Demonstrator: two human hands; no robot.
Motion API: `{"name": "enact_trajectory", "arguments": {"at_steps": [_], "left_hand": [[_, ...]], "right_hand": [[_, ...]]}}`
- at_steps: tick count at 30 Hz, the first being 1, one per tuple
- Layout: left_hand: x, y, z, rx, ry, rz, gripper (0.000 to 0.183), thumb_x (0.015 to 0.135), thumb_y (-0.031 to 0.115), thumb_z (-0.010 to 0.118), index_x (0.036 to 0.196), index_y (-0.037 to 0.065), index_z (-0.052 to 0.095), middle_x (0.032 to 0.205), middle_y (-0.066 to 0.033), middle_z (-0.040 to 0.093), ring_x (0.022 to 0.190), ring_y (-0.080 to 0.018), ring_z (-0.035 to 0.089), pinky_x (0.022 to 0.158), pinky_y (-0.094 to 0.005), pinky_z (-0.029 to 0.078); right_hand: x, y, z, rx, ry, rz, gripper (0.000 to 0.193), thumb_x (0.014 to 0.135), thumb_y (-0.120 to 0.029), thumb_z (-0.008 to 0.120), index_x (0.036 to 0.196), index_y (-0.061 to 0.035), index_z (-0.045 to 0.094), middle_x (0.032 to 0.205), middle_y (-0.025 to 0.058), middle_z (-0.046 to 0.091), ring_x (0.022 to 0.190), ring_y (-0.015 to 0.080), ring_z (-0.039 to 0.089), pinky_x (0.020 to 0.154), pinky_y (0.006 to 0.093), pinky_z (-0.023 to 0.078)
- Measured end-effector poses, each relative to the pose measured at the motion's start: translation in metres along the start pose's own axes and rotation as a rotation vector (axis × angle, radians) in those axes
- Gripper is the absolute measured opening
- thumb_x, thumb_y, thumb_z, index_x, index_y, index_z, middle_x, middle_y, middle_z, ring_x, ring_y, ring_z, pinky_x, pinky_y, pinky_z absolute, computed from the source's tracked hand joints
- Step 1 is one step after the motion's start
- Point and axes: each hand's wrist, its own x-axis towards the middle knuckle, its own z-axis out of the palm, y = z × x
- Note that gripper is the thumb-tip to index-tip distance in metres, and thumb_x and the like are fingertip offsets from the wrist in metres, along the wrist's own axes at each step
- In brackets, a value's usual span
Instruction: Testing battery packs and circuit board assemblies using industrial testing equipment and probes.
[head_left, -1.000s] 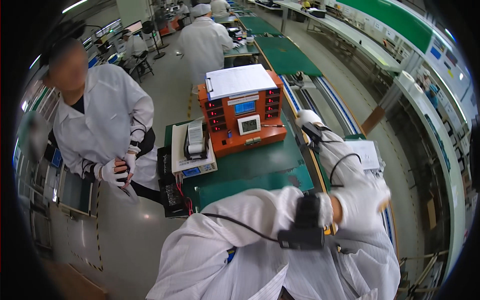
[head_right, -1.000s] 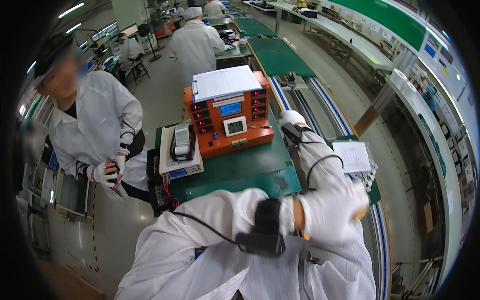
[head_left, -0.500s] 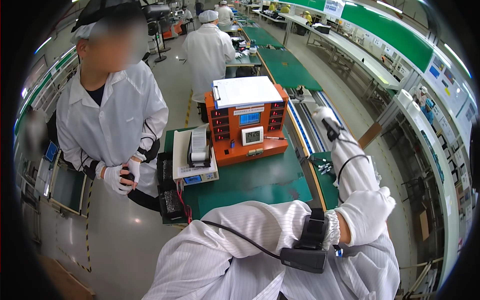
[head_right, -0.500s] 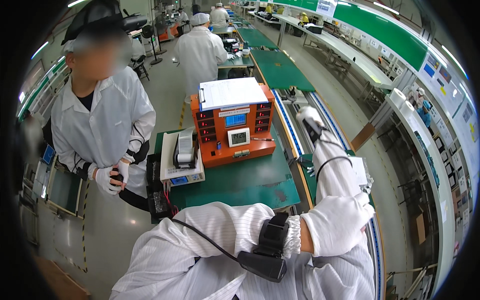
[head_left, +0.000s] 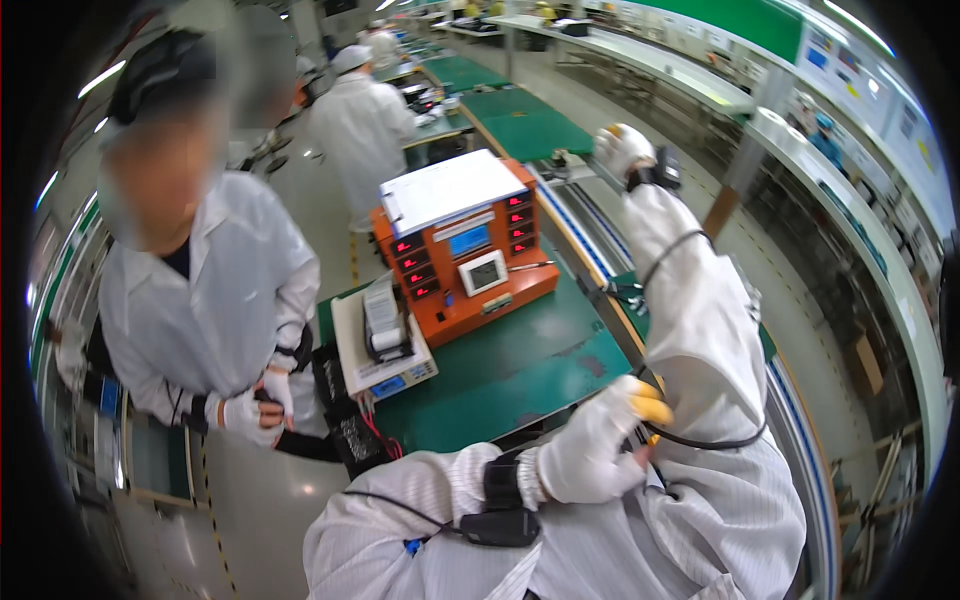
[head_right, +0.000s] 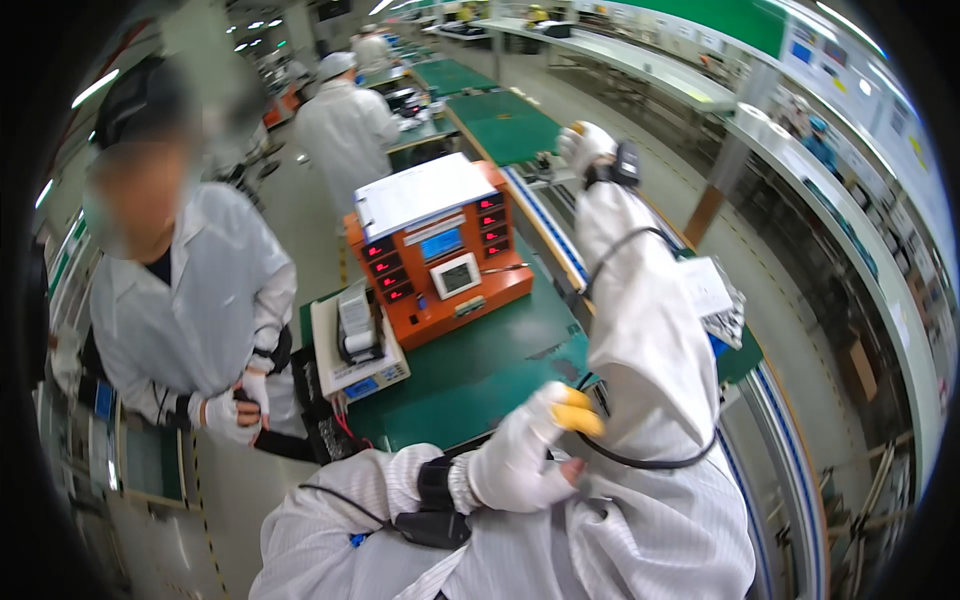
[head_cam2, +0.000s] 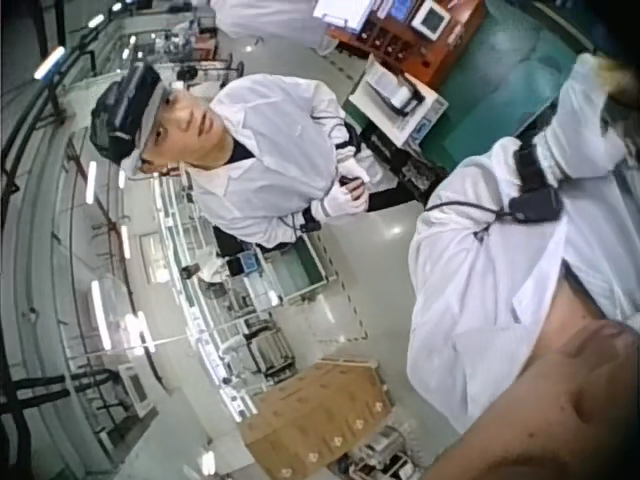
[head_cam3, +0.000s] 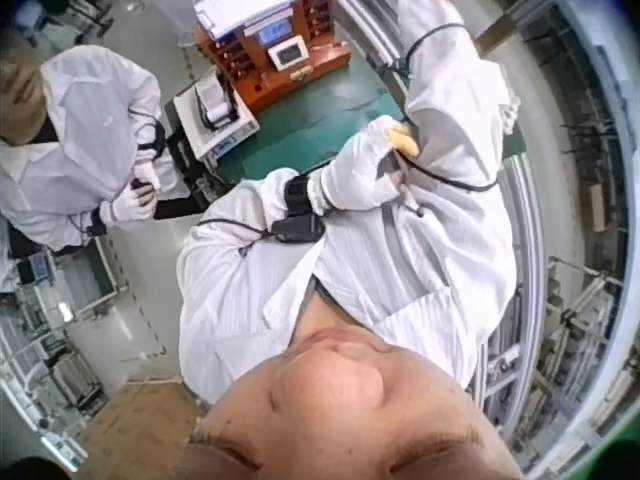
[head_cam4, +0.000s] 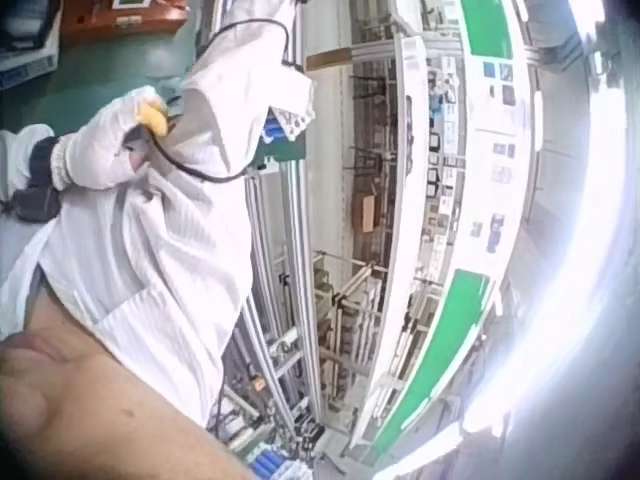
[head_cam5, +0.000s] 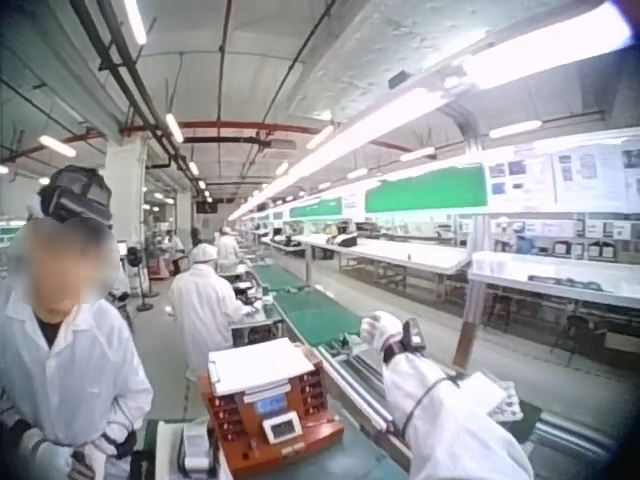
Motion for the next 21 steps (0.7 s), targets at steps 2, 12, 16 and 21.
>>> {"name": "enact_trajectory", "arguments": {"at_steps": [2,12,16,21], "left_hand": [[-0.001,-0.017,0.002,-0.016,-0.065,-0.055,0.041,0.073,0.008,0.067,0.113,0.002,0.059,0.114,-0.0183,0.057,0.106,-0.0338,0.059,0.093,-0.0374,0.047],[0.051,-0.033,-0.037,0.292,0.278,-0.095,0.047,0.076,0.008,0.07,0.12,-0.002,0.054,0.101,-0.0161,0.059,0.089,-0.0335,0.06,0.083,-0.0388,0.049],[0.052,-0.013,-0.025,0.146,0.118,-0.162,0.038,0.075,0.01,0.069,0.107,-0.004,0.057,0.103,-0.0217,0.057,0.092,-0.0385,0.059,0.082,-0.041,0.048],[0.002,-0.028,-0.038,0.317,-0.094,-0.008,0.046,0.079,0.02,0.071,0.118,-0.002,0.059,0.105,-0.0205,0.061,0.09,-0.0403,0.062,0.082,-0.0421,0.05]], "right_hand": [[-0.004,-0.03,-0.009,-0.027,-0.015,-0.161,0.024,0.099,-0.029,0.047,0.093,-0.0092,0.058,0.078,0.0036,0.062,0.063,0.0176,0.057,0.058,0.0309,0.05],[-0.038,0.019,0.152,-0.167,-0.307,-0.251,0.021,0.098,-0.02,0.049,0.111,-0.0053,0.057,0.089,0.0124,0.064,0.07,0.0261,0.062,0.063,0.042,0.054],[-0.037,0.023,0.164,-0.89,0.041,-0.737,0.014,0.09,-0.01,0.062,0.1,-0.0004,0.066,0.075,0.0118,0.066,0.057,0.0203,0.062,0.052,0.0319,0.051],[-0.08,0.057,0.15,-0.783,0.041,-0.368,0.018,0.079,-0.017,0.064,0.087,-0.0038,0.073,0.072,0.0086,0.07,0.068,0.0182,0.069,0.063,0.0309,0.054]]}}
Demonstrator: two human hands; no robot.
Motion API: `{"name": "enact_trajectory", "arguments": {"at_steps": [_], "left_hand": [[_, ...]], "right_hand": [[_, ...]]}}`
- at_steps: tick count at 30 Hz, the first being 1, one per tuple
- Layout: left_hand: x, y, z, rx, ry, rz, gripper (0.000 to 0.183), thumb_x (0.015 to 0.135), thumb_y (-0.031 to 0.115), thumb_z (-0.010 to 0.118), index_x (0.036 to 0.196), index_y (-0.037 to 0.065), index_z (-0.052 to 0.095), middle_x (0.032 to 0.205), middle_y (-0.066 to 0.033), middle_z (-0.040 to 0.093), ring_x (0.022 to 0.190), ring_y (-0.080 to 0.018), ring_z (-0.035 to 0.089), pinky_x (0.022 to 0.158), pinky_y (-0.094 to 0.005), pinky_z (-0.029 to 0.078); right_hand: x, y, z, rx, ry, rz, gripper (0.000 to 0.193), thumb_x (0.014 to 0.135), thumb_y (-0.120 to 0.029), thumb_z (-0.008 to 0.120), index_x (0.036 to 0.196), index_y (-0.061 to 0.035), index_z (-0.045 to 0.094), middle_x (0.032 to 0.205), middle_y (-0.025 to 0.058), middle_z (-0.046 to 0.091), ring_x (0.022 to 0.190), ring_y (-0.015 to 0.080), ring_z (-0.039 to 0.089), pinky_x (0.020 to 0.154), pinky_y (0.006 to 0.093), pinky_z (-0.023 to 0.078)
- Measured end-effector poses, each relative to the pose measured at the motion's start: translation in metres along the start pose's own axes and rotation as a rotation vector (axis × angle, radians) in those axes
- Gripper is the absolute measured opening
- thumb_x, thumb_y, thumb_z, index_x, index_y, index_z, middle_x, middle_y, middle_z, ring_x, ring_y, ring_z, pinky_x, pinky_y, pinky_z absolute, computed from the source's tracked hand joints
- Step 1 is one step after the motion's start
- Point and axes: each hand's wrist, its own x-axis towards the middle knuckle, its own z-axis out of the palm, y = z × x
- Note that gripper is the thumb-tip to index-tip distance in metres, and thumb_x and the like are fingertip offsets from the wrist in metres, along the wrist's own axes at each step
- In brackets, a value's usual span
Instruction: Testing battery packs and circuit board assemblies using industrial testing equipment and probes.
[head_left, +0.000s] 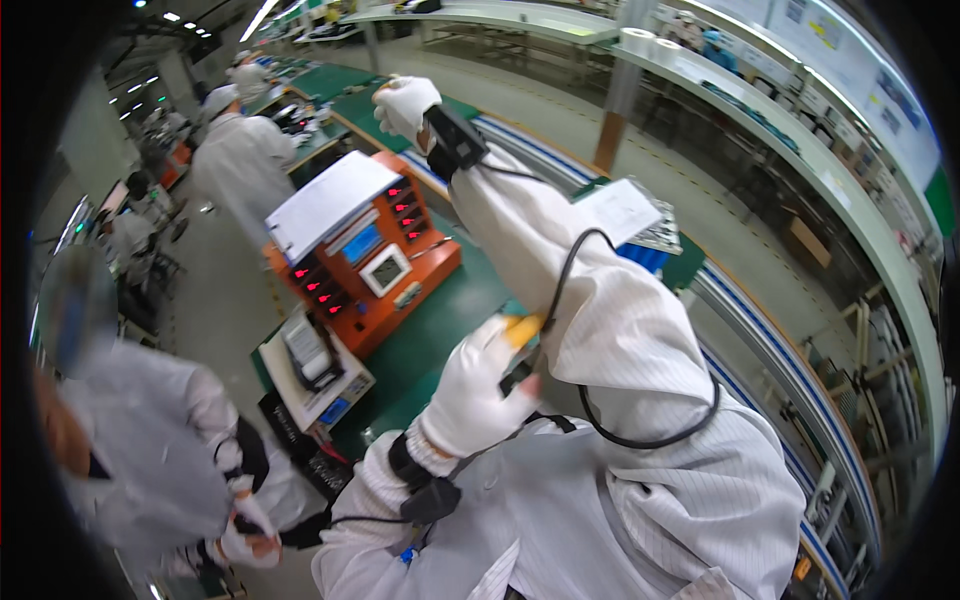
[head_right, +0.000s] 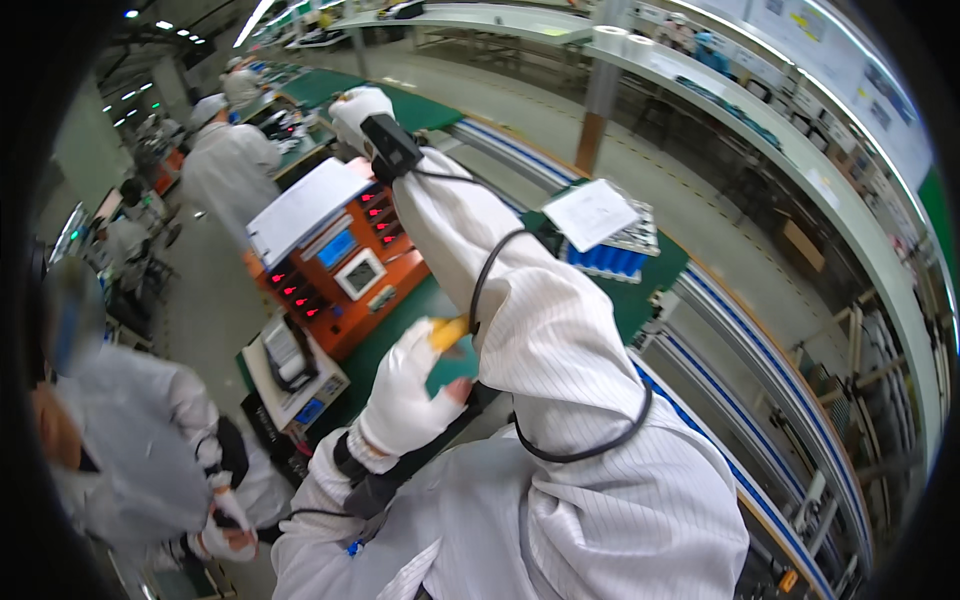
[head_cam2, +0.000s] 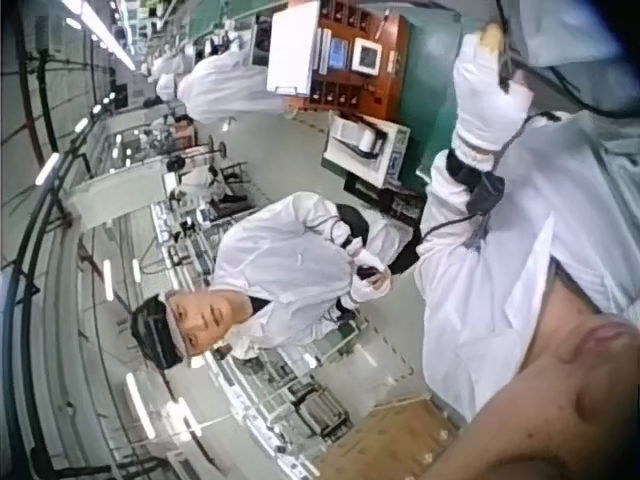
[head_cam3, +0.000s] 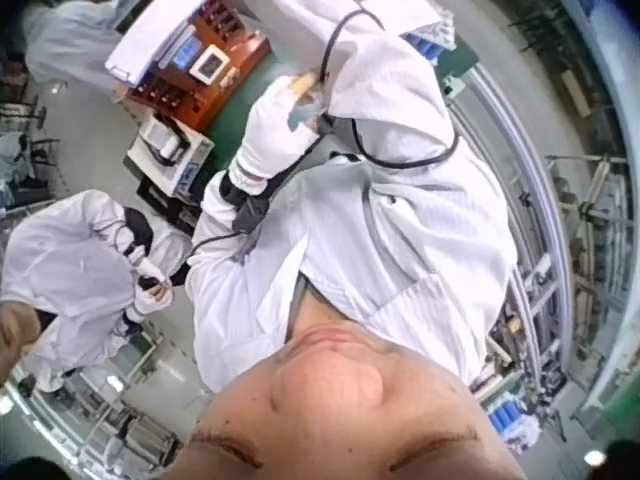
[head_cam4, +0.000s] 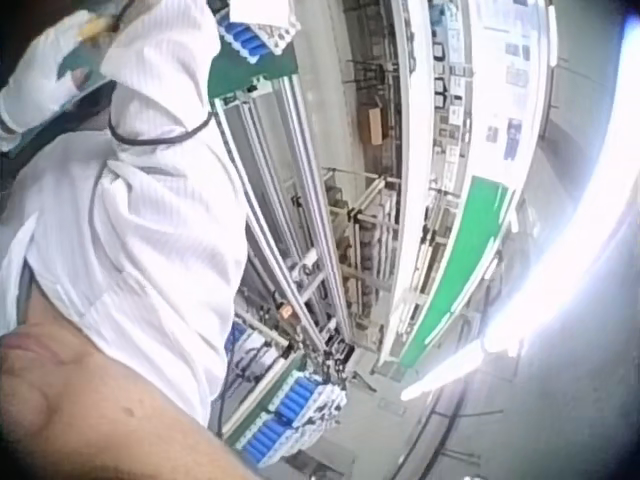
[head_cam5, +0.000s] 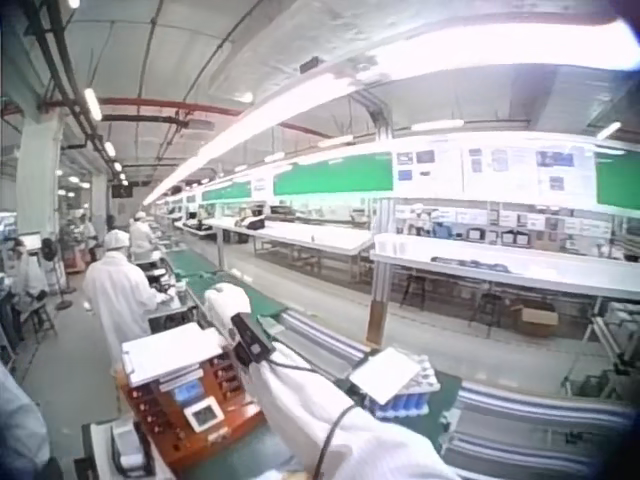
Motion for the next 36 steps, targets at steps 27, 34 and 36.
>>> {"name": "enact_trajectory", "arguments": {"at_steps": [27,34,36], "left_hand": [[-0.044,-0.108,0.1,-0.042,0.0,-0.892,0.033,0.087,0.015,0.068,0.117,0.002,0.064,0.09,-0.012,0.067,0.083,-0.0255,0.068,0.077,-0.0336,0.052],[-0.031,-0.119,0.114,0.426,0.32,-0.786,0.081,0.072,0.014,0.079,0.145,0.009,0.044,0.14,-0.0192,0.046,0.119,-0.0371,0.051,0.102,-0.0432,0.043],[-0.029,-0.11,0.116,0.594,0.259,-0.809,0.091,0.068,0.016,0.081,0.149,0.01,0.039,0.15,-0.0177,0.035,0.131,-0.0369,0.04,0.108,-0.0465,0.037]], "right_hand": [[-0.224,0.319,-0.364,0.835,0.312,0.581,0.017,0.096,-0.024,0.058,0.1,-0.0076,0.058,0.084,0.0116,0.064,0.068,0.0225,0.06,0.064,0.0359,0.051],[-0.261,0.242,-0.29,-0.098,-0.563,0.482,0.015,0.093,-0.011,0.062,0.097,0.0017,0.067,0.085,0.0042,0.068,0.075,0.0137,0.066,0.067,0.0308,0.051],[-0.253,0.225,-0.28,-0.164,-0.605,0.53,0.014,0.09,-0.009,0.062,0.099,-0.0006,0.068,0.086,0.0058,0.07,0.079,0.0178,0.068,0.07,0.0318,0.051]]}}
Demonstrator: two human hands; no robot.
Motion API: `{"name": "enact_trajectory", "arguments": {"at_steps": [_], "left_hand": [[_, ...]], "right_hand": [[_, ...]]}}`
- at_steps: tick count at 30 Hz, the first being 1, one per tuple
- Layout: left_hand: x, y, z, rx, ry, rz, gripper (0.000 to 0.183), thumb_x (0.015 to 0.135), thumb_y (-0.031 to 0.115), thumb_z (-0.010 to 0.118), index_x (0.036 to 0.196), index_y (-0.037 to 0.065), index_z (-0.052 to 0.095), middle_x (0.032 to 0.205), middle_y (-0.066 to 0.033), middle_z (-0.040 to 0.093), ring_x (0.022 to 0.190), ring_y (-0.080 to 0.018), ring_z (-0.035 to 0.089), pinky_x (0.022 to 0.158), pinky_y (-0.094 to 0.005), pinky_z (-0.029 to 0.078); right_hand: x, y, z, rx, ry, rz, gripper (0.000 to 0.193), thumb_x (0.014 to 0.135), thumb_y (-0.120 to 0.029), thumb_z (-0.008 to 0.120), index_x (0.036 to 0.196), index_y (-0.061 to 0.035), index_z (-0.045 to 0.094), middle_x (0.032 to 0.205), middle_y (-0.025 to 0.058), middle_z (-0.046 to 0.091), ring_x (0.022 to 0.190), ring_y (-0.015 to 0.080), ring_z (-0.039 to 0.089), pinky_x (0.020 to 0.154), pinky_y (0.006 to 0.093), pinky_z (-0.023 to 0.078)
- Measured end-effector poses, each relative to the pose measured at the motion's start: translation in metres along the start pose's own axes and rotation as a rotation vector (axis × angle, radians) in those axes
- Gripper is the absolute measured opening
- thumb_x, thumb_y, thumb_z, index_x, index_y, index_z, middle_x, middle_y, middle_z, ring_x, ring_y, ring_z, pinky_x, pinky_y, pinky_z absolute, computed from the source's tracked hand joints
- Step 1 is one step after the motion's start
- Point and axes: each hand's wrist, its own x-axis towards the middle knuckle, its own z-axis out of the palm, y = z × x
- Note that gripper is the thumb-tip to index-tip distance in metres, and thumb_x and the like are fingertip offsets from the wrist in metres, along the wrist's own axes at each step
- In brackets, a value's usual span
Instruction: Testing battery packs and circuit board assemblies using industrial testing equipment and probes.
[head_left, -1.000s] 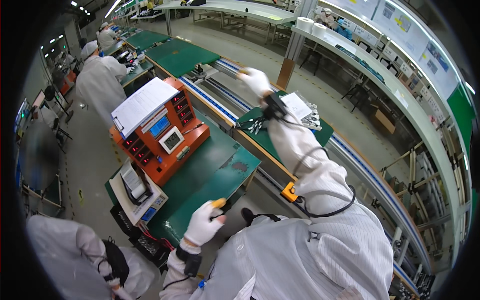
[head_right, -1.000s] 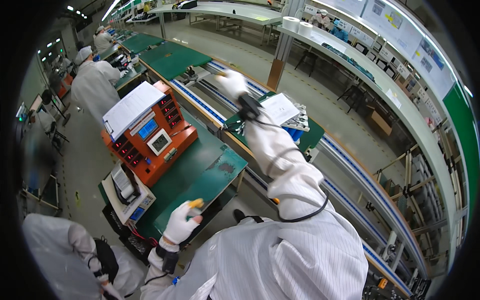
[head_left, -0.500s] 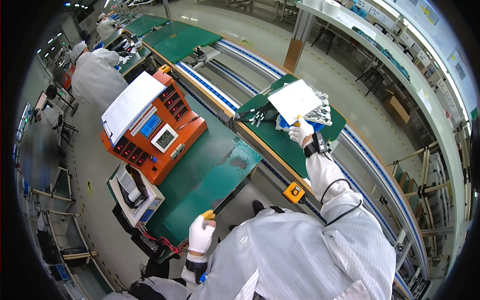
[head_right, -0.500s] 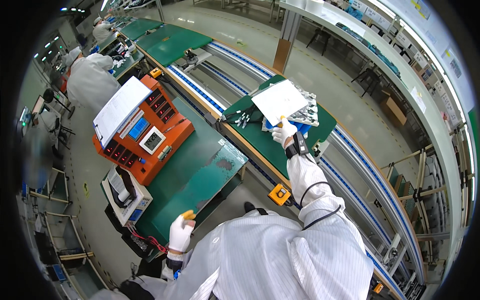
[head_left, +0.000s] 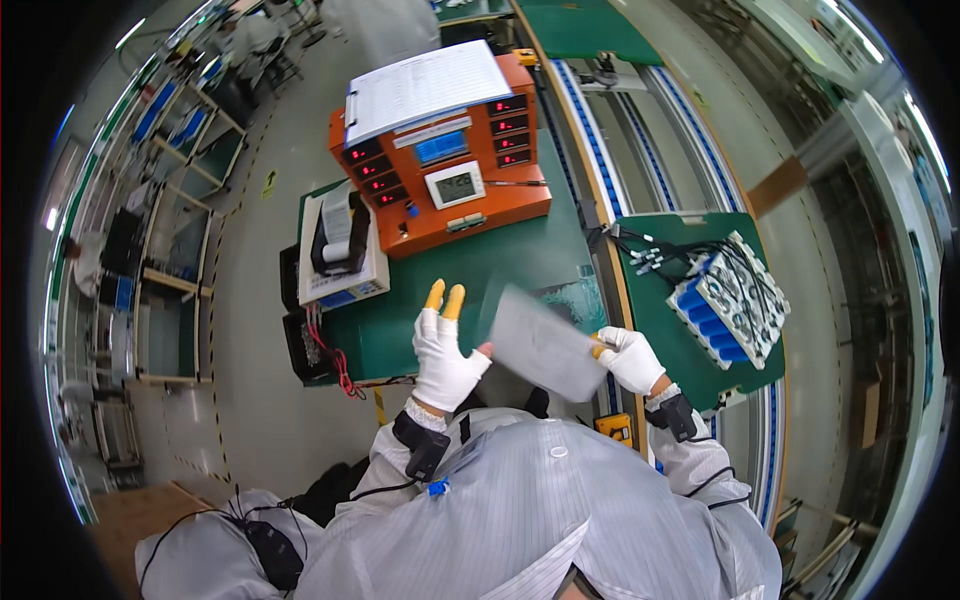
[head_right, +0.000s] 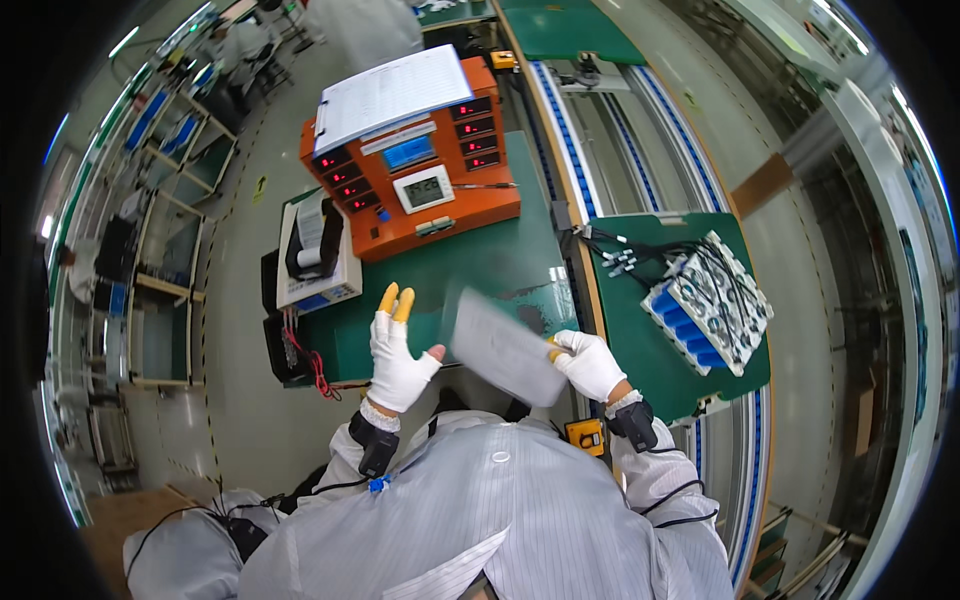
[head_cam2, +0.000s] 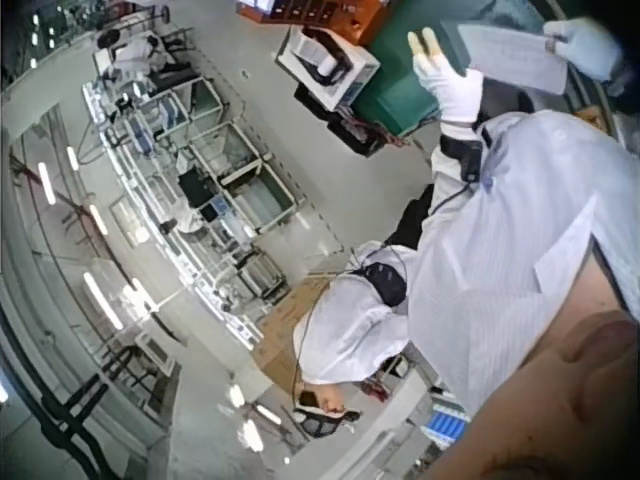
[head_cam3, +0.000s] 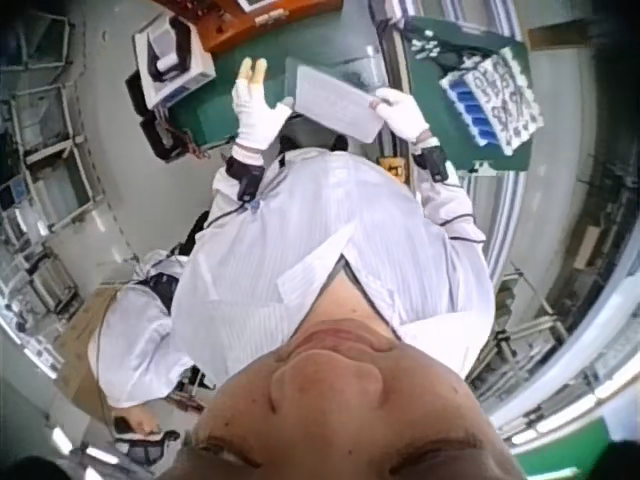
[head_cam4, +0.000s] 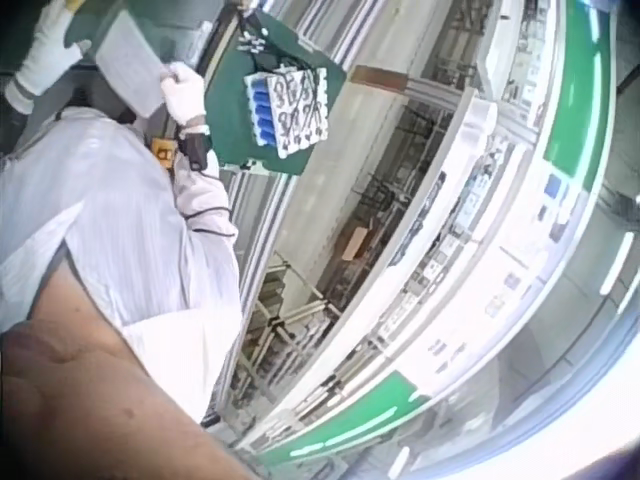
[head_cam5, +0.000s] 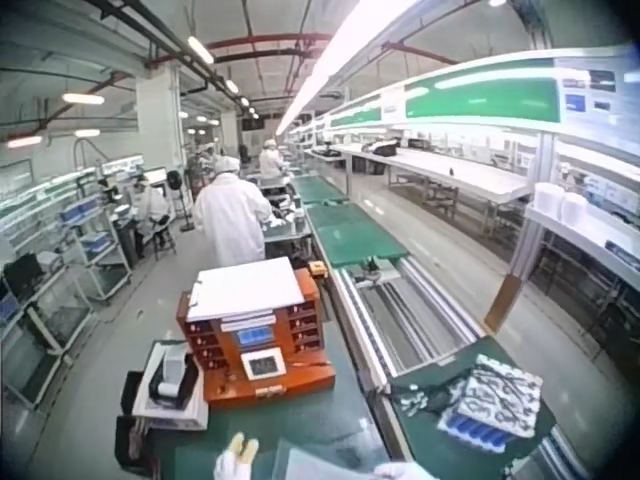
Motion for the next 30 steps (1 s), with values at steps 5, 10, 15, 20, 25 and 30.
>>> {"name": "enact_trajectory", "arguments": {"at_steps": [5,10,15,20,25,30], "left_hand": [[-0.021,-0.013,0.003,0.131,-0.377,0.038,0.09,0.066,0.046,0.08,0.144,0.014,0.048,0.15,-0.0133,0.04,0.134,-0.0386,0.038,0.109,-0.0504,0.031],[-0.045,-0.038,0.0,-0.125,-0.621,-0.111,0.063,0.074,0.044,0.076,0.125,0.01,0.062,0.123,-0.0176,0.061,0.112,-0.0334,0.058,0.095,-0.0421,0.045],[-0.085,-0.123,0.01,-0.288,-0.291,-0.514,0.026,0.086,0.025,0.063,0.091,0.0,0.067,0.083,-0.0229,0.066,0.079,-0.0387,0.064,0.072,-0.0405,0.05],[-0.152,-0.285,0.037,-0.401,0.072,-0.897,0.035,0.079,0.022,0.072,0.106,0.0,0.064,0.106,-0.024,0.068,0.096,-0.0378,0.067,0.08,-0.0426,0.052],[-0.123,-0.281,-0.013,0.071,0.084,-0.849,0.049,0.069,0.03,0.075,0.106,0.001,0.062,0.09,-0.0207,0.065,0.083,-0.0377,0.064,0.074,-0.0469,0.052],[-0.119,-0.269,-0.029,-0.257,0.378,-0.678,0.041,0.075,0.023,0.067,0.112,0.007,0.067,0.115,-0.0165,0.064,0.107,-0.0353,0.062,0.092,-0.0441,0.05]], "right_hand": [[0.022,-0.035,0.021,-0.556,-0.172,-0.321,0.019,0.078,-0.002,0.062,0.096,-0.0013,0.07,0.091,0.0194,0.068,0.086,0.0361,0.067,0.078,0.0366,0.053],[0.047,-0.06,0.065,-0.524,-0.234,-0.423,0.018,0.076,-0.002,0.065,0.094,-0.0015,0.068,0.089,0.0192,0.068,0.084,0.037,0.066,0.077,0.0388,0.054],[0.075,-0.086,0.112,-0.553,0.046,-0.631,0.032,0.074,-0.002,0.07,0.104,-0.0042,0.061,0.094,0.0148,0.061,0.09,0.0364,0.061,0.082,0.0404,0.051],[0.095,-0.106,0.149,-0.448,0.133,-0.436,0.046,0.082,0.001,0.068,0.127,-0.0022,0.058,0.103,0.0101,0.067,0.093,0.0193,0.066,0.086,0.0306,0.052],[0.105,-0.085,0.187,-0.267,-0.015,-0.222,0.046,0.091,0.0,0.06,0.136,0.0037,0.051,0.123,0.0095,0.065,0.107,0.0166,0.062,0.096,0.0302,0.047],[0.129,-0.074,0.267,-0.442,-0.46,-0.201,0.045,0.09,0.0,0.062,0.134,0.0033,0.053,0.113,0.0076,0.066,0.101,0.0135,0.062,0.091,0.0278,0.048]]}}
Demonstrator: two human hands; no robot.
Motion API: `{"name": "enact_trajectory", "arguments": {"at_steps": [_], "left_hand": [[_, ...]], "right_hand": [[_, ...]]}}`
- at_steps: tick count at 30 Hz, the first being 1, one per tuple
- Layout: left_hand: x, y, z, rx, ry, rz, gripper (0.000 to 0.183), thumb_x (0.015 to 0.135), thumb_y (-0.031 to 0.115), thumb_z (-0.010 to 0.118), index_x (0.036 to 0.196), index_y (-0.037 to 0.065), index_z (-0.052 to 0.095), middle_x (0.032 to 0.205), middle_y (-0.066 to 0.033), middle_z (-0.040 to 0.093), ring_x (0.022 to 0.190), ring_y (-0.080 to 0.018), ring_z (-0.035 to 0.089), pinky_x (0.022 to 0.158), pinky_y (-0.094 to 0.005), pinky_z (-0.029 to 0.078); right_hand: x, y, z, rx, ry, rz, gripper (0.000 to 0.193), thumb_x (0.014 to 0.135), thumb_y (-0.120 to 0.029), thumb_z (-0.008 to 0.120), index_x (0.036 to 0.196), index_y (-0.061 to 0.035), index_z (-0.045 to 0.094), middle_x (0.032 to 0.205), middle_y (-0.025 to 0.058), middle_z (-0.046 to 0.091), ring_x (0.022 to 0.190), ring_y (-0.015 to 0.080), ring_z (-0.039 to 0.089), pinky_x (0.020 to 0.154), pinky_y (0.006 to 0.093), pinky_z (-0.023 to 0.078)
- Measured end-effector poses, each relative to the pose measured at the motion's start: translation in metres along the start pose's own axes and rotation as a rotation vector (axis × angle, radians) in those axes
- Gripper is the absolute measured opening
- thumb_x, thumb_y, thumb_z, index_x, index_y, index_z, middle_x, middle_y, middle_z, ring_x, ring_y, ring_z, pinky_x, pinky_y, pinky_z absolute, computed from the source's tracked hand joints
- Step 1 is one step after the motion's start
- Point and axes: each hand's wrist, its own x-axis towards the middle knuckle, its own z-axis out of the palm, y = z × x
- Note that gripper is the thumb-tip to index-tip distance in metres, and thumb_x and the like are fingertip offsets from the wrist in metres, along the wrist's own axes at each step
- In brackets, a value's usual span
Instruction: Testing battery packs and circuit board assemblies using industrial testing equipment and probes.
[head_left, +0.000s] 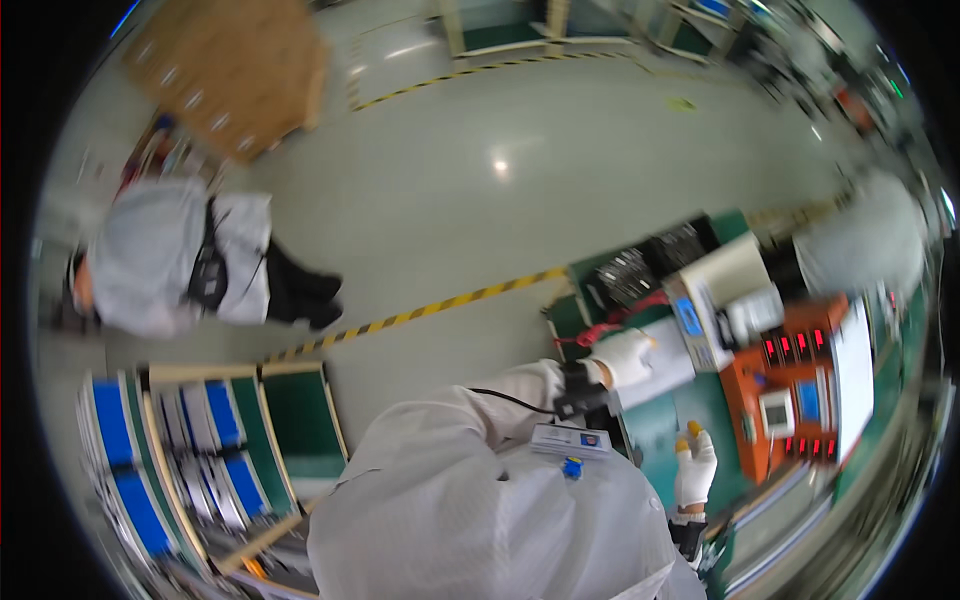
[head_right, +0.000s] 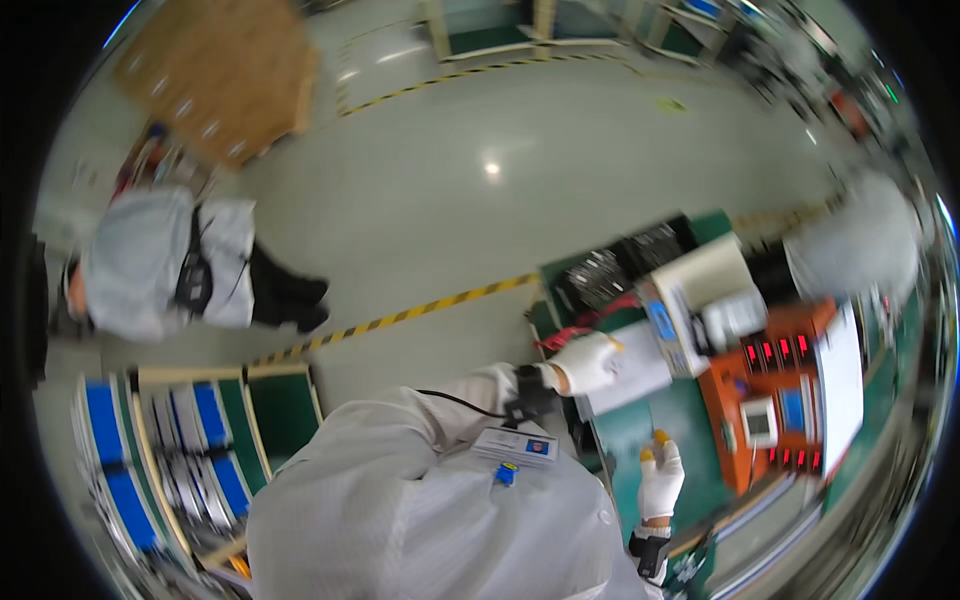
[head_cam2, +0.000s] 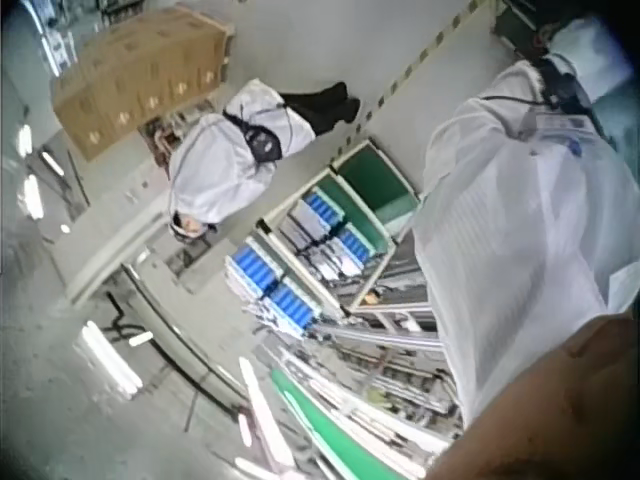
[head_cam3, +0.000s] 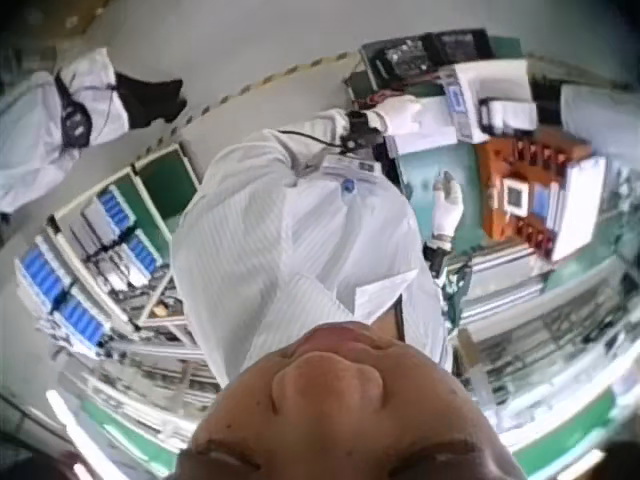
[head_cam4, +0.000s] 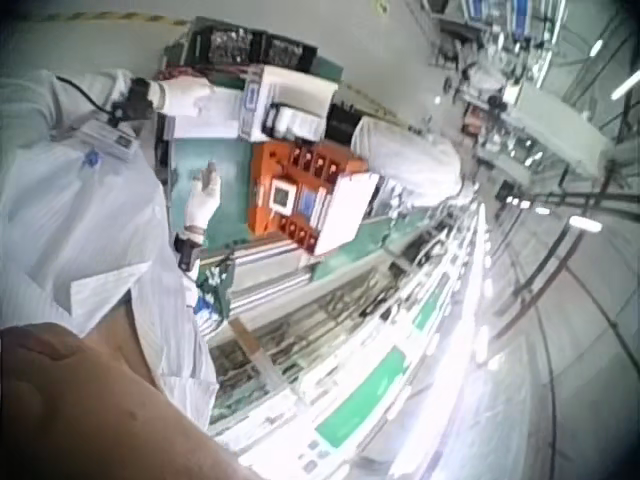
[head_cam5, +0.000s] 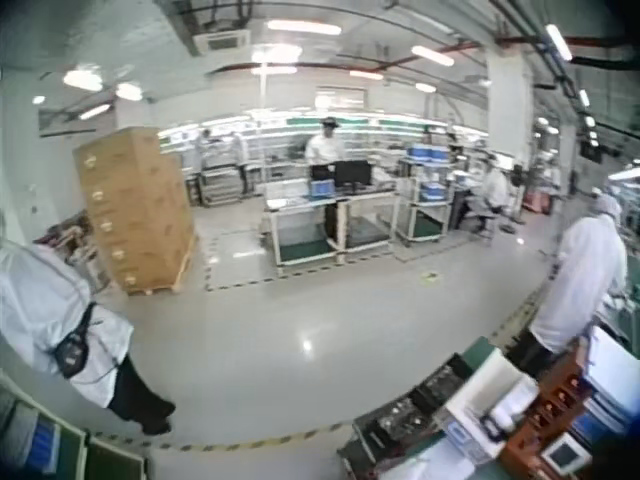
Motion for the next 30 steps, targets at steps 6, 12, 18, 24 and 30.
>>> {"name": "enact_trajectory", "arguments": {"at_steps": [6,12,18,24,30], "left_hand": [[-0.051,0.009,-0.092,-0.086,0.172,-0.157,0.039,0.078,0.022,0.067,0.112,0.002,0.067,0.111,-0.0186,0.066,0.106,-0.0362,0.062,0.093,-0.0427,0.049],[-0.107,0.016,-0.145,0.002,0.375,-0.397,0.039,0.081,0.026,0.063,0.114,0.005,0.067,0.109,-0.0206,0.067,0.103,-0.0383,0.062,0.092,-0.0432,0.05],[-0.134,0.021,-0.135,0.133,0.343,-0.396,0.039,0.082,0.024,0.065,0.114,0.003,0.066,0.112,-0.0199,0.066,0.104,-0.0374,0.063,0.092,-0.0429,0.05],[-0.147,0.009,-0.128,0.215,0.383,-0.172,0.035,0.081,0.028,0.069,0.107,0.004,0.067,0.108,-0.02,0.066,0.102,-0.0381,0.063,0.086,-0.0396,0.052],[-0.127,0.031,-0.155,0.221,0.322,-0.241,0.039,0.073,0.027,0.069,0.105,0.005,0.068,0.098,-0.0189,0.068,0.096,-0.0398,0.064,0.083,-0.0466,0.051]], "right_hand": [[0.073,-0.109,0.064,-0.296,-0.471,-0.322,0.042,0.087,-0.001,0.064,0.128,0.0008,0.059,0.101,0.0071,0.069,0.089,0.0123,0.063,0.081,0.0274,0.051],[0.076,-0.169,0.118,-0.217,-0.727,-0.504,0.04,0.087,0.0,0.064,0.127,0.0014,0.058,0.102,0.0065,0.068,0.088,0.0126,0.063,0.077,0.0272,0.051],[0.023,-0.178,0.141,-0.206,-0.924,-0.722,0.027,0.079,0.002,0.071,0.104,0.0004,0.062,0.093,0.0107,0.07,0.081,0.0158,0.067,0.074,0.0287,0.052],[-0.019,-0.189,0.148,-0.206,-1.019,-0.971,0.035,0.075,0.0,0.075,0.108,-0.0026,0.065,0.091,0.0121,0.069,0.078,0.0225,0.069,0.07,0.0314,0.053],[-0.054,-0.21,0.157,-0.23,-0.962,-1.267,0.047,0.07,-0.002,0.078,0.115,-0.0048,0.064,0.098,0.0131,0.068,0.086,0.0324,0.067,0.074,0.0362,0.054]]}}
